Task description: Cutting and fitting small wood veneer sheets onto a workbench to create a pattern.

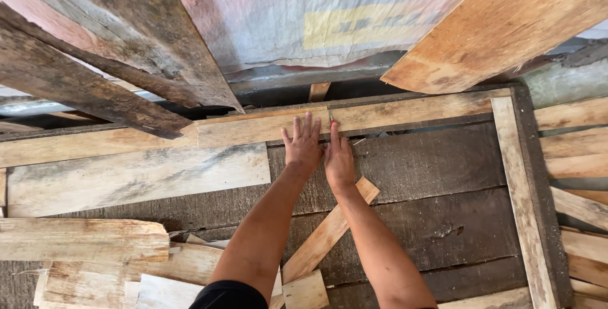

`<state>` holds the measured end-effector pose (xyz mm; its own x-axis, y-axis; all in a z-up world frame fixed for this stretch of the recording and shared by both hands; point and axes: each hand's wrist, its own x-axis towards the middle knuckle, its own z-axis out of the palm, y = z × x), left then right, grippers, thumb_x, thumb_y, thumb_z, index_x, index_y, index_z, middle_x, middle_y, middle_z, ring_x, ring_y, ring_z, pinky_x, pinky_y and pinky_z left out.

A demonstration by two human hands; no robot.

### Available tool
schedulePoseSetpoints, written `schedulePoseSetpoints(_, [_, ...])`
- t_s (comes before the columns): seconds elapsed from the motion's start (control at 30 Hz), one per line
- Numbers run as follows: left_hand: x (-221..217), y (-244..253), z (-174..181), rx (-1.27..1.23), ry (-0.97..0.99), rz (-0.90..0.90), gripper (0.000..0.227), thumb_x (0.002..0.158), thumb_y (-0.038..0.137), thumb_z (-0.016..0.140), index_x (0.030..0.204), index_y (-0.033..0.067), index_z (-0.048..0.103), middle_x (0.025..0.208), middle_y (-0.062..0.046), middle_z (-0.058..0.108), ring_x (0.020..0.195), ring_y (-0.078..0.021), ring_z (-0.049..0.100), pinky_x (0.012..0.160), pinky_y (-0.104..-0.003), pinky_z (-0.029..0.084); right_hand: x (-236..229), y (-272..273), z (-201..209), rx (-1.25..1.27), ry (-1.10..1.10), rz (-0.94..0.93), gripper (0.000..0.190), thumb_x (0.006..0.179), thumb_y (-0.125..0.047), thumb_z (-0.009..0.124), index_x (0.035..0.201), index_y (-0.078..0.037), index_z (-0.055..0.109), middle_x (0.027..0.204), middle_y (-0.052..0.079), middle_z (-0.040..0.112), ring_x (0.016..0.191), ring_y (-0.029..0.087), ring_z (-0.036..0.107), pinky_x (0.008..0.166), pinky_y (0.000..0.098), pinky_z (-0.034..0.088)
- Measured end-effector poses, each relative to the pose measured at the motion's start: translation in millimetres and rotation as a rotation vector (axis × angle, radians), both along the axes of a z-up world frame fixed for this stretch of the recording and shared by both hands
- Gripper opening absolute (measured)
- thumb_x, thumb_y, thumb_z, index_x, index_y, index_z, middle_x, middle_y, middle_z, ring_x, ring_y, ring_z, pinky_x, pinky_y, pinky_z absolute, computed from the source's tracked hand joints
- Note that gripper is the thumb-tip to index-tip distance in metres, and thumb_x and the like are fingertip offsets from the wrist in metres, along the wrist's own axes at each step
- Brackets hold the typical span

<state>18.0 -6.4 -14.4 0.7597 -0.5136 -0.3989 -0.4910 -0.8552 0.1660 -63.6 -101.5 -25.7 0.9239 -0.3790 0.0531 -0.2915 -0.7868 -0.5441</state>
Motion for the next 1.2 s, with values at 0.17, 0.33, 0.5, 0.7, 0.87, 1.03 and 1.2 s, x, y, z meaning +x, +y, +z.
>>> schedulePoseSetpoints(0.17, [0, -1, -12, -0.018, -0.013, 0.006, 0.092, 0.099, 0.051, 0.059, 0.166, 0.0197, 0.004, 0.173, -0.009, -0.004, 0.158, -0.0382, 0.003, 0.121, -0.071, 0.014, -1, 4, -8, -0.058, -0.046, -0.009, 0.068, 0.102, -0.012, 0.055, 0.164, -0.014, 0.026, 0.126, 0.022, 0.058, 0.108, 0.043, 0.061, 0.091, 0.0502, 0.054])
schedulePoseSetpoints(0.33, [2, -1, -8, 0.020, -0.006, -0.033, 0.092, 0.100, 0.048, 0.058, 0.167, 0.0178, 0.002, 0.173, -0.011, -0.006, 0.158, -0.0399, 0.003, 0.119, -0.072, 0.016, 1, 8, -6, -0.110, -0.018, -0.025, 0.068, 0.102, -0.013, 0.055, 0.164, -0.015, 0.026, 0.124, 0.021, 0.059, 0.108, 0.041, 0.061, 0.094, 0.0494, 0.054])
schedulePoseSetpoints(0.5, [4, 0, -3, 0.043, -0.006, -0.067, 0.093, 0.101, 0.049, 0.055, 0.166, 0.0146, -0.002, 0.173, -0.014, -0.010, 0.157, -0.0422, 0.000, 0.118, -0.073, 0.017, 3, 12, -1, -0.076, 0.061, -0.039, 0.068, 0.104, -0.015, 0.052, 0.165, -0.016, 0.022, 0.127, 0.019, 0.057, 0.110, 0.038, 0.059, 0.095, 0.0481, 0.054])
schedulePoseSetpoints(0.7, [3, 0, 1, 0.048, 0.005, -0.053, 0.093, 0.102, 0.050, 0.055, 0.166, 0.0133, -0.002, 0.173, -0.014, -0.010, 0.158, -0.0425, 0.000, 0.119, -0.073, 0.016, 2, 12, -1, -0.085, 0.043, -0.039, 0.069, 0.104, -0.013, 0.054, 0.165, -0.018, 0.023, 0.125, 0.019, 0.058, 0.110, 0.038, 0.059, 0.095, 0.0483, 0.053])
schedulePoseSetpoints(0.87, [1, -1, 6, 0.048, 0.018, -0.032, 0.093, 0.101, 0.049, 0.055, 0.166, 0.0130, 0.000, 0.173, -0.015, -0.009, 0.157, -0.0427, 0.001, 0.119, -0.073, 0.016, 2, 10, -3, -0.057, 0.031, -0.041, 0.071, 0.101, -0.012, 0.056, 0.165, -0.017, 0.024, 0.122, 0.019, 0.058, 0.108, 0.039, 0.059, 0.094, 0.0491, 0.053])
schedulePoseSetpoints(1.03, [1, -5, -5, 0.033, -0.016, 0.011, 0.091, 0.101, 0.049, 0.056, 0.166, 0.0130, 0.004, 0.173, -0.015, -0.005, 0.157, -0.0431, 0.005, 0.118, -0.073, 0.018, 4, 5, -10, -0.021, 0.024, -0.030, 0.069, 0.102, -0.013, 0.056, 0.165, -0.016, 0.026, 0.122, 0.020, 0.057, 0.107, 0.041, 0.059, 0.094, 0.0509, 0.052])
schedulePoseSetpoints(1.2, [0, -16, -35, -0.037, -0.140, 0.102, 0.087, 0.098, 0.045, 0.063, 0.165, 0.0175, 0.015, 0.174, -0.012, 0.005, 0.157, -0.0419, 0.011, 0.119, -0.070, 0.022, 1, 0, -8, 0.015, -0.033, -0.002, 0.072, 0.100, -0.013, 0.057, 0.164, -0.013, 0.025, 0.123, 0.024, 0.056, 0.107, 0.046, 0.057, 0.093, 0.0551, 0.050])
